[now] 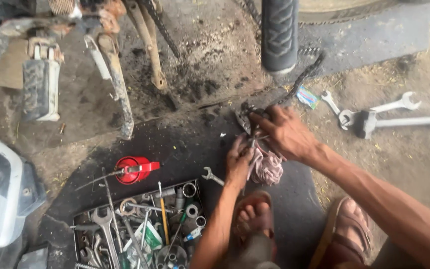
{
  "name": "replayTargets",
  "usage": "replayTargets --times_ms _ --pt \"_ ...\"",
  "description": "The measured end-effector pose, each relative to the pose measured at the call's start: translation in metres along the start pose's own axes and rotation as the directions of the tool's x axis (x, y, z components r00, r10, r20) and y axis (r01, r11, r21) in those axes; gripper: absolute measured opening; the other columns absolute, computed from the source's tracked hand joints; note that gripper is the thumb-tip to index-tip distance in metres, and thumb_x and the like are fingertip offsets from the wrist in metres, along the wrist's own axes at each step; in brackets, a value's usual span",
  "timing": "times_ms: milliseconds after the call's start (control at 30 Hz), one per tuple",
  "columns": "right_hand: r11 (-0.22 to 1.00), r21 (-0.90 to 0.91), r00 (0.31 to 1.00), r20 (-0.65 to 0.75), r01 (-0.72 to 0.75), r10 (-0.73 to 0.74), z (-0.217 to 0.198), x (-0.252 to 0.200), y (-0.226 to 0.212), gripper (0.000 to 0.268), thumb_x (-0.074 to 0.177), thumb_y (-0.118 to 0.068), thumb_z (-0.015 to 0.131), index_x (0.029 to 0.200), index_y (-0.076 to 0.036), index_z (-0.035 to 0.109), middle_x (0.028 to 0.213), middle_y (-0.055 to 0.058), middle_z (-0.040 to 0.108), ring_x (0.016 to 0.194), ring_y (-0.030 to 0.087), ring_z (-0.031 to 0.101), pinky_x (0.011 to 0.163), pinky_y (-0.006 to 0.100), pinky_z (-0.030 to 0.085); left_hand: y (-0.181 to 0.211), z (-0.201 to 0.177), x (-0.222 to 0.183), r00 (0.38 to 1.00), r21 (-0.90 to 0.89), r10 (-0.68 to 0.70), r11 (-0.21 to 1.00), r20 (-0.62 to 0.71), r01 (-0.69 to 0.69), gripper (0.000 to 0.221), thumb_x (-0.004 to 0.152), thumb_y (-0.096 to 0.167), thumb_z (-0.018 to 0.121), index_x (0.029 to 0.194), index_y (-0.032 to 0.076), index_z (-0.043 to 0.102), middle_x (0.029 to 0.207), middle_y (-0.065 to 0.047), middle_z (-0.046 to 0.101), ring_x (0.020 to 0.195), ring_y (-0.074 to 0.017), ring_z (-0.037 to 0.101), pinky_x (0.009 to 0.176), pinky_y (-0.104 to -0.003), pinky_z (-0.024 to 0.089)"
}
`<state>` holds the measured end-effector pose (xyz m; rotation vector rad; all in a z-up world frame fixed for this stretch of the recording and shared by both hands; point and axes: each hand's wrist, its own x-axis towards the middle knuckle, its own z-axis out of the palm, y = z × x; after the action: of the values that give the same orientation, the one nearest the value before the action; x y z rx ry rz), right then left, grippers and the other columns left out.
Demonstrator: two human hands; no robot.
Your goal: Repair a broken or detached motorcycle drive chain using manual tools.
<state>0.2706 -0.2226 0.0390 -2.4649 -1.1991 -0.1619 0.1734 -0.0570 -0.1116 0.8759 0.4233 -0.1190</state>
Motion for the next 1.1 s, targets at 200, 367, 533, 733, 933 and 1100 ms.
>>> replayTargets --times_ms 200,367,533,733,933,1100 --pt "0.974 0.153 0.985 -0.005 -0.169 0.172 0.003 -0.003 -0.014 0.056 0.092 -0.025 0.067 0.144 -0.005 0.056 0.114 0.024 0.063 0.094 0.036 0.060 0.079 0.048 0.050 0.106 0.048 0.016 0.987 0.519 0.031 0.848 0.159 -0.110 0.067 0.092 0.026 0.070 0.150 0.007 0.044 0.114 -0.011 0.063 0.099 -0.0231 0.064 0.085 -0.041 0.055" --pt "0.941 0.256 0.971 -0.027 -0.222 0.237 0.003 0.003 -0.022 0.057 0.092 -0.020 0.064 0.145 -0.003 0.052 0.111 0.023 0.059 0.094 0.039 0.060 0.084 0.052 0.049 0.129 0.019 0.057 0.919 0.683 -0.049 0.685 0.390 -0.254 0.059 0.090 0.036 0.077 0.135 0.004 0.057 0.118 -0.015 0.069 0.112 -0.0309 0.066 0.100 -0.046 0.054" --pt "0.922 0.322 0.964 -0.083 -0.215 0.254 0.013 0.013 -0.013 0.055 0.093 -0.019 0.063 0.145 -0.005 0.053 0.109 0.023 0.058 0.095 0.040 0.060 0.083 0.052 0.050 0.123 -0.025 0.030 0.970 0.997 -0.229 0.008 0.080 -0.080 0.045 0.091 0.039 0.069 0.127 0.011 0.066 0.111 -0.014 0.070 0.105 -0.0276 0.065 0.091 -0.043 0.051" --pt "0.954 0.275 0.978 -0.135 -0.119 0.161 0.014 0.018 -0.002 0.050 0.092 -0.018 0.066 0.139 -0.002 0.057 0.110 0.023 0.059 0.096 0.039 0.060 0.081 0.051 0.050 0.097 -0.019 0.013 0.988 0.892 -0.049 0.424 -0.148 0.155 0.021 0.093 0.012 0.063 0.106 0.002 0.077 0.084 -0.011 0.074 0.079 -0.0200 0.066 0.074 -0.038 0.052" --pt "0.969 0.223 0.980 -0.145 -0.103 0.138 -0.002 0.032 0.016 0.031 0.101 -0.011 0.061 0.131 -0.002 0.066 0.112 0.022 0.062 0.097 0.036 0.059 0.081 0.049 0.050 0.077 0.006 0.040 0.985 0.602 -0.067 0.784 -0.160 0.151 0.019 0.091 0.001 0.063 0.105 0.003 0.074 0.082 0.000 0.073 0.072 -0.0108 0.065 0.067 -0.029 0.052" --pt "0.992 0.126 0.992 -0.123 0.020 -0.004 -0.002 0.017 0.013 0.035 0.096 -0.021 0.065 0.126 -0.005 0.069 0.119 0.022 0.064 0.099 0.032 0.059 0.080 0.047 0.049 0.027 0.011 0.033 0.992 0.370 -0.076 0.923 -0.098 0.108 0.013 0.099 0.003 0.058 0.106 0.000 0.070 0.078 -0.001 0.064 0.063 -0.0075 0.053 0.053 -0.023 0.044"
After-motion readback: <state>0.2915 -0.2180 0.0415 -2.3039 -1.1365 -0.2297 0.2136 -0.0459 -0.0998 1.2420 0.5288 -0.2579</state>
